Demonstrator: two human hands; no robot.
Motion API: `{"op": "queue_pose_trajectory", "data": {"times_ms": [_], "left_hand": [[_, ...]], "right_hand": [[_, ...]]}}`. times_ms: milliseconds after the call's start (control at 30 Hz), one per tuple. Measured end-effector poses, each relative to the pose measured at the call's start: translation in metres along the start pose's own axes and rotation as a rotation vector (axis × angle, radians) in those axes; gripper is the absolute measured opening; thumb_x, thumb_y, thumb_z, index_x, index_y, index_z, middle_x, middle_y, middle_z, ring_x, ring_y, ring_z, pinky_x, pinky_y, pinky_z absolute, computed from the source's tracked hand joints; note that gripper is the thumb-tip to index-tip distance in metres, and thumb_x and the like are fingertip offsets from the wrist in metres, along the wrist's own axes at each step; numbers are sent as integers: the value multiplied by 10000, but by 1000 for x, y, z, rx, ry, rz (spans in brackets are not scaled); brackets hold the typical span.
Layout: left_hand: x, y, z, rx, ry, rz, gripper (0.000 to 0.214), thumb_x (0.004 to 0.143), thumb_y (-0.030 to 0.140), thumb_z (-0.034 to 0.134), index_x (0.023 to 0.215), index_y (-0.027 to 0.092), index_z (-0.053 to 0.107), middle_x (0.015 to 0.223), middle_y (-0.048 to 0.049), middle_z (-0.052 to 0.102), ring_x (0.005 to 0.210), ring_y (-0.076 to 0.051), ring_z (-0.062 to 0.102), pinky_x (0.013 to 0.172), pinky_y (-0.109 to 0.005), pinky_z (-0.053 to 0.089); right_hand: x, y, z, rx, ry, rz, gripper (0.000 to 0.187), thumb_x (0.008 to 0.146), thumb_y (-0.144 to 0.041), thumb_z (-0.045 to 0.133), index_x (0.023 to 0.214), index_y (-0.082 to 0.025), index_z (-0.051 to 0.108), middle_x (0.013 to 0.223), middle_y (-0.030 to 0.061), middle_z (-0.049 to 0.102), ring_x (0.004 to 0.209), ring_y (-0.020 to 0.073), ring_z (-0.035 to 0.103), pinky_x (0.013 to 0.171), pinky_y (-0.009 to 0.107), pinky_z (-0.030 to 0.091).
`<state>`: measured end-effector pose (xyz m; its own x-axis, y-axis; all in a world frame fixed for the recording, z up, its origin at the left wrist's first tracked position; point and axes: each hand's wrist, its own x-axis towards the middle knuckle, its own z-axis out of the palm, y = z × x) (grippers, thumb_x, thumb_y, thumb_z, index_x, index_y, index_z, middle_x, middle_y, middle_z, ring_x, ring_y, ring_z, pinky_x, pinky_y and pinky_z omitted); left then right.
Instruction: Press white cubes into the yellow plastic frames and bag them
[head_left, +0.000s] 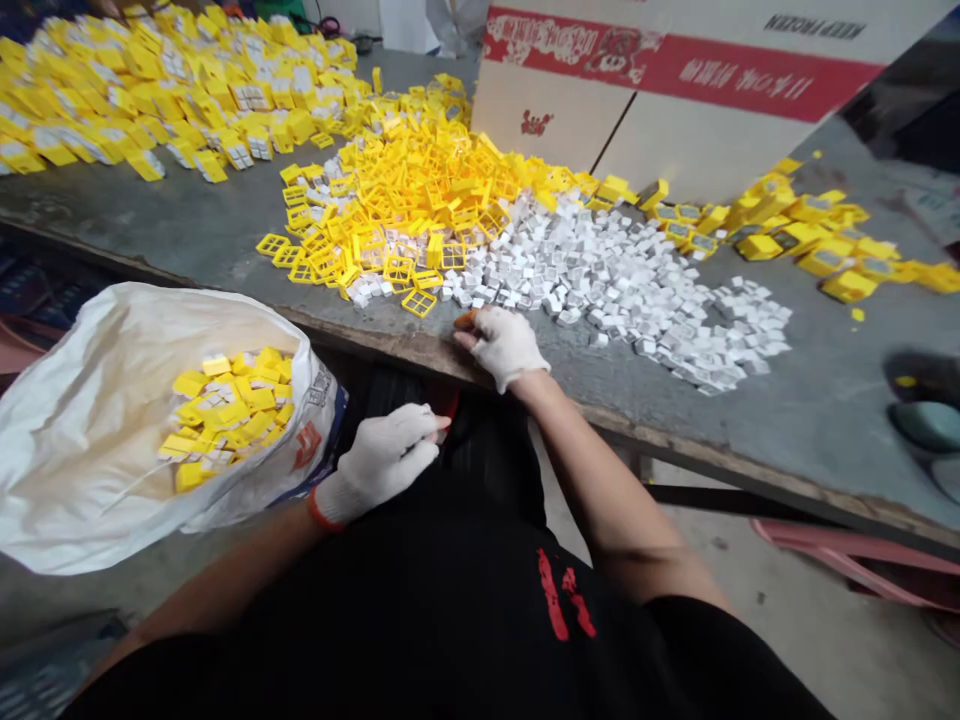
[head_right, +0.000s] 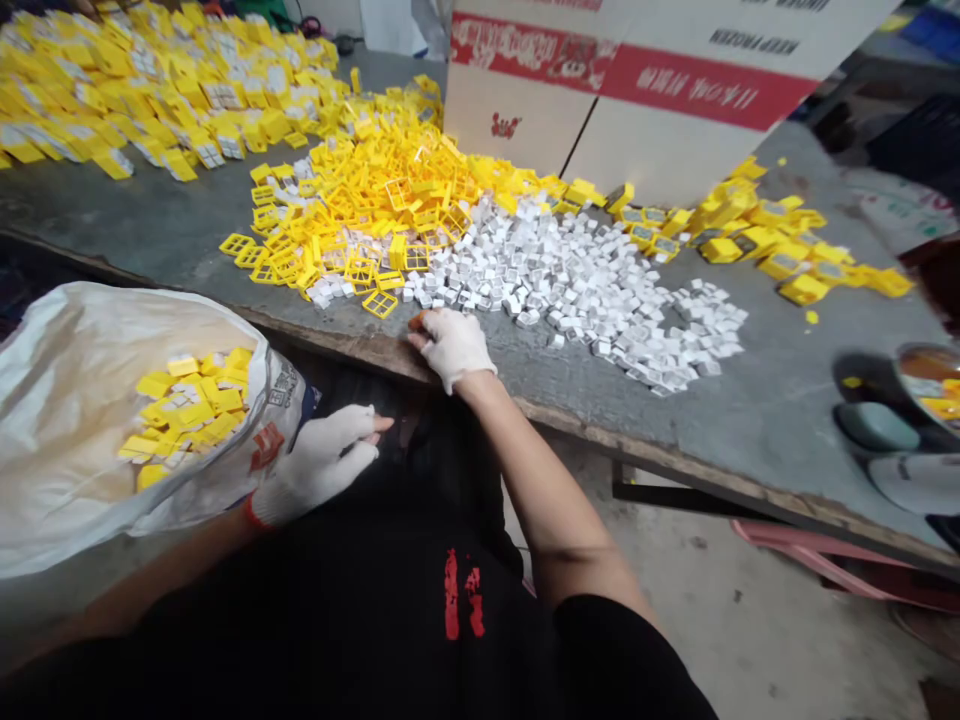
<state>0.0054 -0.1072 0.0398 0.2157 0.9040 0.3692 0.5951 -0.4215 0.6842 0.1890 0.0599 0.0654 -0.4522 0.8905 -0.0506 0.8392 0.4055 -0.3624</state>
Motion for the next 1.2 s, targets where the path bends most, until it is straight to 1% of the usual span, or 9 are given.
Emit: {"op": "queue_pose_trajectory", "data": {"times_ms": [167, 333, 433, 533, 667, 800, 867, 1033, 1200], "left_hand": [[-20, -13, -7, -177, 107, -352, 258, 927, 142, 593, 1002, 202, 832, 912, -47, 857, 688, -160, 774, 679, -260, 648], [-15, -25, -16, -487, 253, -672, 190, 940, 221, 690, 1040, 175, 845, 932, -83, 857, 628, -164, 746, 605, -266, 615], [6, -34, -15, -911, 285, -879, 295, 870, 332, 836, 1090, 137, 827, 977, -132, 848, 715, -219, 781, 602, -290, 613], [30, -39, -7, -1249, 163, -967, 445, 862, 467, 885, 1164, 153, 795, 1090, -168, 843, 852, -275, 808, 612, -313, 628], [46, -33, 9, -1421, -72, -907, 298, 956, 436, 819, 1131, 195, 811, 1133, -115, 823, 880, -238, 763, 655, -300, 641], [49, -19, 15, -1449, -125, -927, 473, 796, 432, 986, 1188, 224, 823, 1128, -104, 798, 884, -227, 749, 632, -281, 637], [51, -16, 16, -1445, -78, -939, 554, 709, 434, 1038, 1183, 237, 831, 1094, -93, 792, 895, -237, 755, 609, -269, 628], [63, -19, 19, -1366, 29, -1018, 499, 673, 496, 1031, 1049, 223, 850, 949, -79, 795, 714, -195, 703, 480, -236, 559], [73, -9, 17, -1324, 97, -1054, 393, 694, 364, 1020, 1016, 213, 853, 942, -67, 805, 722, -187, 721, 520, -240, 603]], "right_hand": [[57, -30, 7, -193, 35, -96, 337, 1085, -354, 640, 1348, -199, 782, 1447, 201, 736, 1375, 367, 643, 1143, 504, 447], [63, -34, 20, -105, 18, -131, 244, 1085, -283, 608, 1154, -173, 815, 1287, 165, 777, 1240, 318, 670, 1112, 482, 432], [43, -17, 22, 215, 2, -82, 155, 1036, -264, 673, 1033, -162, 789, 1121, 95, 775, 1049, 234, 686, 965, 357, 499], [4, -2, 23, 472, -20, -208, 168, 1047, -319, 688, 985, -181, 763, 1027, 45, 754, 936, 189, 668, 866, 297, 518], [-52, 4, 25, 246, -65, -455, 287, 1109, -428, 634, 1007, -202, 777, 1047, 78, 766, 901, 204, 671, 872, 355, 513], [-82, 27, 15, 119, -8, -531, 351, 1152, -473, 559, 1168, -219, 800, 1110, 97, 809, 965, 218, 720, 938, 401, 514], [-82, 54, 1, 128, 80, -388, 341, 1151, -476, 565, 1288, -252, 783, 1136, 78, 825, 1018, 226, 742, 948, 397, 540], [-44, 126, -32, -227, 266, 304, 257, 1096, -337, 649, 1279, -225, 791, 1202, 140, 834, 1166, 338, 728, 1025, 534, 557], [-12, 143, -27, -305, 260, 259, 190, 1091, -350, 659, 1186, -260, 797, 1263, 121, 822, 1316, 386, 653, 1113, 630, 512]]}}
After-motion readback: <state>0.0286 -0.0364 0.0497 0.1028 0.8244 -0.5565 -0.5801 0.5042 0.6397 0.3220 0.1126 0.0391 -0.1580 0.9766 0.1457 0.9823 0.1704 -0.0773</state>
